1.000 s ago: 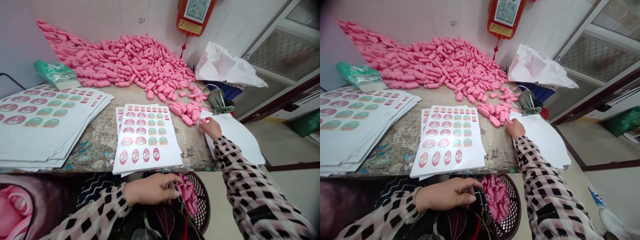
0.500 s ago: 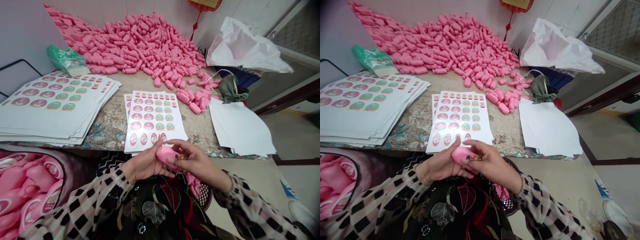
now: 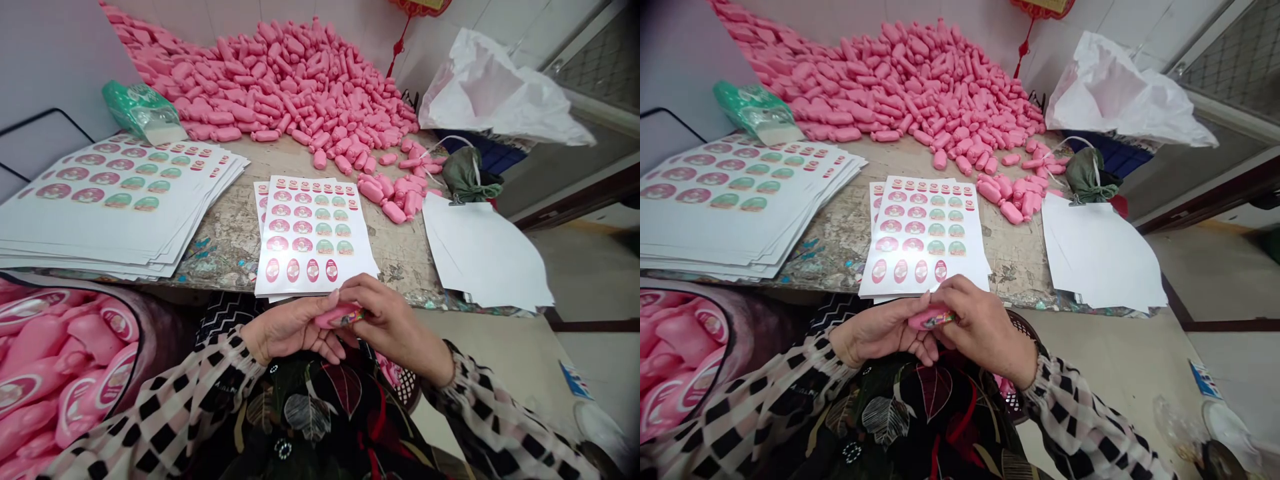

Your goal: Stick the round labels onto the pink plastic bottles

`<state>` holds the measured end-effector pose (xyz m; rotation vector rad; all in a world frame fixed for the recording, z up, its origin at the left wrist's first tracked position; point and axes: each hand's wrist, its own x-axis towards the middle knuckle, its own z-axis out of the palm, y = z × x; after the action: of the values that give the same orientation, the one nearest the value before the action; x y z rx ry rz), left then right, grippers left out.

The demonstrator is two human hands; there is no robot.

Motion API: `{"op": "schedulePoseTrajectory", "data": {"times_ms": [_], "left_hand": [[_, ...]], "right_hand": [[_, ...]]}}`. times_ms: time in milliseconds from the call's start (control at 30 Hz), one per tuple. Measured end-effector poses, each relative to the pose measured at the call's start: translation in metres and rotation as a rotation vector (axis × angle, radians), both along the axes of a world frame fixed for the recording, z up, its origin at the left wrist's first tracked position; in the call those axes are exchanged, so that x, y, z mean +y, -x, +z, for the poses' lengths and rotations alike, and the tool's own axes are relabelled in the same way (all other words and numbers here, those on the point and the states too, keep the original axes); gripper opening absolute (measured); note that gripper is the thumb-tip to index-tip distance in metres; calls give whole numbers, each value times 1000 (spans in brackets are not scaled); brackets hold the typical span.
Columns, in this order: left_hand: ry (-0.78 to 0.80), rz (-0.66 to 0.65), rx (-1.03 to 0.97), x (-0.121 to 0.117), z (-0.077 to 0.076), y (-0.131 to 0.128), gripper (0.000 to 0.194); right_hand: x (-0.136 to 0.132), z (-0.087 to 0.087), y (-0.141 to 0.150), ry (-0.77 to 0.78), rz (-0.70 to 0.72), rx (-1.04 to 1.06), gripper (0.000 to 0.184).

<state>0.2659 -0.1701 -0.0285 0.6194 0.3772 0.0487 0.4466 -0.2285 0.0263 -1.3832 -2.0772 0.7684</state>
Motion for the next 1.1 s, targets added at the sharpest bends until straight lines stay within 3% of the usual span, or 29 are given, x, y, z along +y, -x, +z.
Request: {"op": "schedulePoseTrajectory", "data": {"times_ms": [100,167,233,300,400,500,567,667,733,800,933,1100], "left_hand": [[-13,12,-82,-1,0,1,36],[-20,-19,-107,-3,0,1,33],[-24,-54,-101,-4,2,1,36],[-42,-42,-60,-6,4,1,41],[-146,114,60,-5,10,0,44],[-435,338,291,1,17,1,34],[-791,435,504,6,19,1,25],[-1394,376,744,12,18,0,13],[-1639,265,838,13,15,-3,22],[-1752,182,929,14,13,-7,29],[-1827,50,1061,17,15,-13,29],[-1893,-16,1101,23,20,-15,27]], "right_hand": [[1,-5,0,-4,-207,155,33],[4,-11,-1,78,-315,269,38],[11,-20,-4,140,-361,322,31],[20,-31,-9,103,-388,258,23],[35,-48,-16,-13,-461,-23,23],[46,-58,-18,-79,-477,-286,21],[50,-60,-17,-111,-468,-381,20],[54,-61,-13,-134,-466,-483,21],[55,-60,-12,-148,-453,-526,22],[56,-59,-13,-161,-421,-544,23],[60,-56,-16,-158,-342,-545,23],[65,-54,-23,-114,-257,-509,21]]}}
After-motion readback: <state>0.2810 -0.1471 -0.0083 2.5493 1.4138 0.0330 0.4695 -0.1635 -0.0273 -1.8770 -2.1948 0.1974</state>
